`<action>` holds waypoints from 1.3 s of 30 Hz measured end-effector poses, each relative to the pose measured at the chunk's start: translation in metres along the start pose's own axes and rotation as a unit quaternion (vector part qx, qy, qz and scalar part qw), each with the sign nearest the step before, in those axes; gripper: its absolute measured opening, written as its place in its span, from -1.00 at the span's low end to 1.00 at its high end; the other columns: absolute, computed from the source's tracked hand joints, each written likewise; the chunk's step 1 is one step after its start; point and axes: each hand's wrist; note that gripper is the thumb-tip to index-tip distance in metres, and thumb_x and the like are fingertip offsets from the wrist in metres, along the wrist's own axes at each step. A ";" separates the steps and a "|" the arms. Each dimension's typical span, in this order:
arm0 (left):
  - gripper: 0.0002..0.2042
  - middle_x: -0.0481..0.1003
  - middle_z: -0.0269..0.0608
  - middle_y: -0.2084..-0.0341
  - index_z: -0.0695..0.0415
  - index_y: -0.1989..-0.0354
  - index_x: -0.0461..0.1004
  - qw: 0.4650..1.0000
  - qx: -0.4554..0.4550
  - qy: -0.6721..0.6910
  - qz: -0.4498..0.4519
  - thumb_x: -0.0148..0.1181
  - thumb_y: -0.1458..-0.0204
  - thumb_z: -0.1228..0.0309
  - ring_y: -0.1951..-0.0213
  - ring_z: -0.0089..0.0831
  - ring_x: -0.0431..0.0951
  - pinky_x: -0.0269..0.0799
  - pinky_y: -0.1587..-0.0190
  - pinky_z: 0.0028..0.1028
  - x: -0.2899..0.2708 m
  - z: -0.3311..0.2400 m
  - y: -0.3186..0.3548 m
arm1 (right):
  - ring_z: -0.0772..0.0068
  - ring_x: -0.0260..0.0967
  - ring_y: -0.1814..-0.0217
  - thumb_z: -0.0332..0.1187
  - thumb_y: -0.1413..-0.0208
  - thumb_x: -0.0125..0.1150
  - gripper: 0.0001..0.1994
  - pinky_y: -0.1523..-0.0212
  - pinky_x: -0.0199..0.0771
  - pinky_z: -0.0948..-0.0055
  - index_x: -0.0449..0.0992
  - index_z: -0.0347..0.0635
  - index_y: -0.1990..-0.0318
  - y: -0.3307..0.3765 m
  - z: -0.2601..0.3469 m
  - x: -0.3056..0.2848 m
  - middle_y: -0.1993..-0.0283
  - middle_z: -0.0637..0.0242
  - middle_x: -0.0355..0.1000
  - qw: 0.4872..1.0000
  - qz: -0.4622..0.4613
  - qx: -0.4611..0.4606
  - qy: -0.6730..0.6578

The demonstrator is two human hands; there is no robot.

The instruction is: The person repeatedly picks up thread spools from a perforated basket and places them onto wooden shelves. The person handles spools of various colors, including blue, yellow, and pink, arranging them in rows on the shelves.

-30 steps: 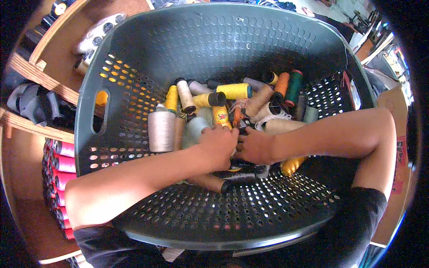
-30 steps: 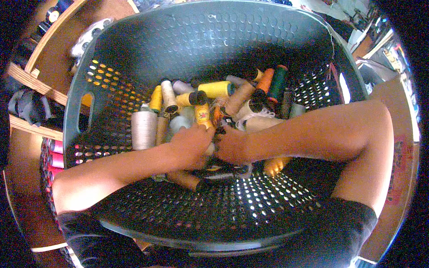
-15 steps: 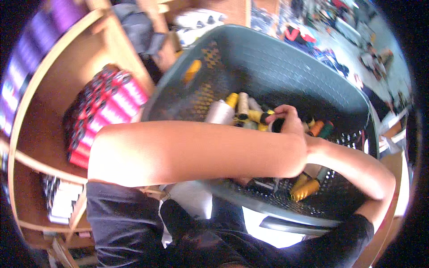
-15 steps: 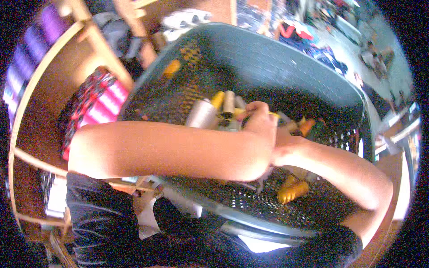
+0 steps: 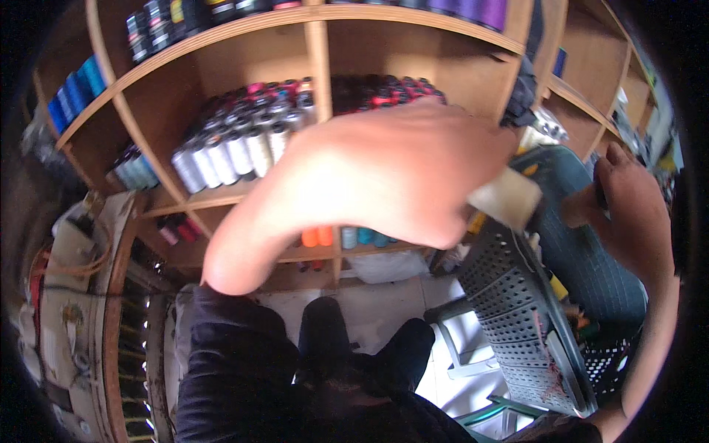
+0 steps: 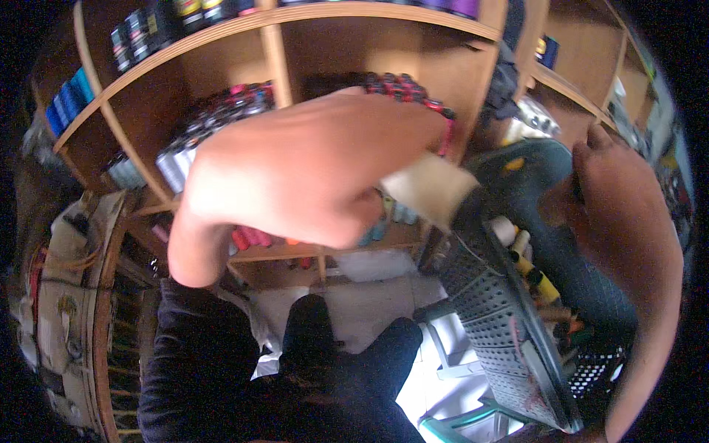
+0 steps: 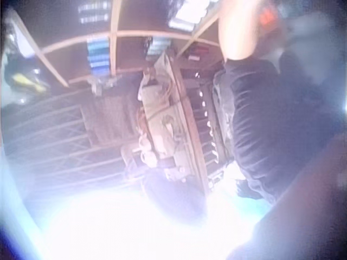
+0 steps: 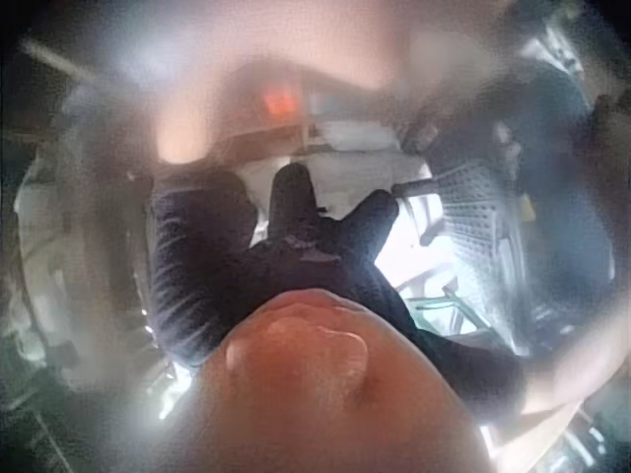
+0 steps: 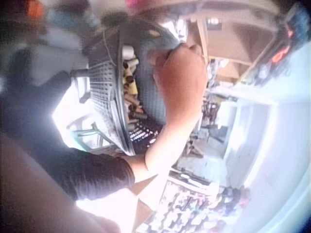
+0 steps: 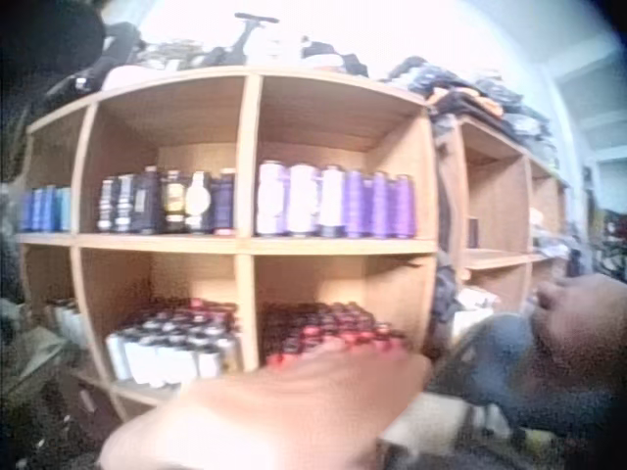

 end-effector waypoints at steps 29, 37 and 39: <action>-0.51 0.56 0.21 -0.02 0.18 -0.02 0.55 0.575 -0.688 -0.357 -0.263 0.43 0.15 0.32 -0.12 0.05 0.55 0.49 -0.14 -0.14 -0.229 0.195 0.481 | -0.13 0.51 -0.09 -0.46 -0.02 0.30 -0.55 -0.10 0.56 0.05 0.32 -0.47 -0.04 -0.201 0.604 -0.112 0.01 -0.18 0.51 0.777 -0.111 -0.301 -0.542; -0.64 0.56 0.12 -0.05 0.15 -0.05 0.59 0.517 -0.776 -0.339 -0.127 0.19 -0.09 0.31 -0.13 0.04 0.55 0.49 -0.13 -0.11 -0.251 0.207 0.543 | -0.21 0.47 -0.13 -0.47 0.02 0.32 -0.54 -0.17 0.49 0.04 0.45 -0.31 -0.09 -0.243 0.684 -0.094 0.00 -0.19 0.53 0.677 -0.052 -0.213 -0.702; -0.65 0.56 0.08 -0.07 0.14 -0.04 0.60 0.497 -0.794 -0.335 -0.100 0.18 -0.09 0.31 -0.16 0.03 0.54 0.46 -0.16 -0.07 -0.239 0.209 0.539 | -0.21 0.46 -0.15 -0.48 0.04 0.33 -0.52 -0.19 0.48 0.06 0.46 -0.29 -0.12 -0.253 0.700 -0.088 -0.01 -0.18 0.53 0.680 -0.050 -0.222 -0.696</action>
Point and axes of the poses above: each hand's wrist, its own y-axis away from the middle knuckle, its own x-axis out of the palm, z = x × y
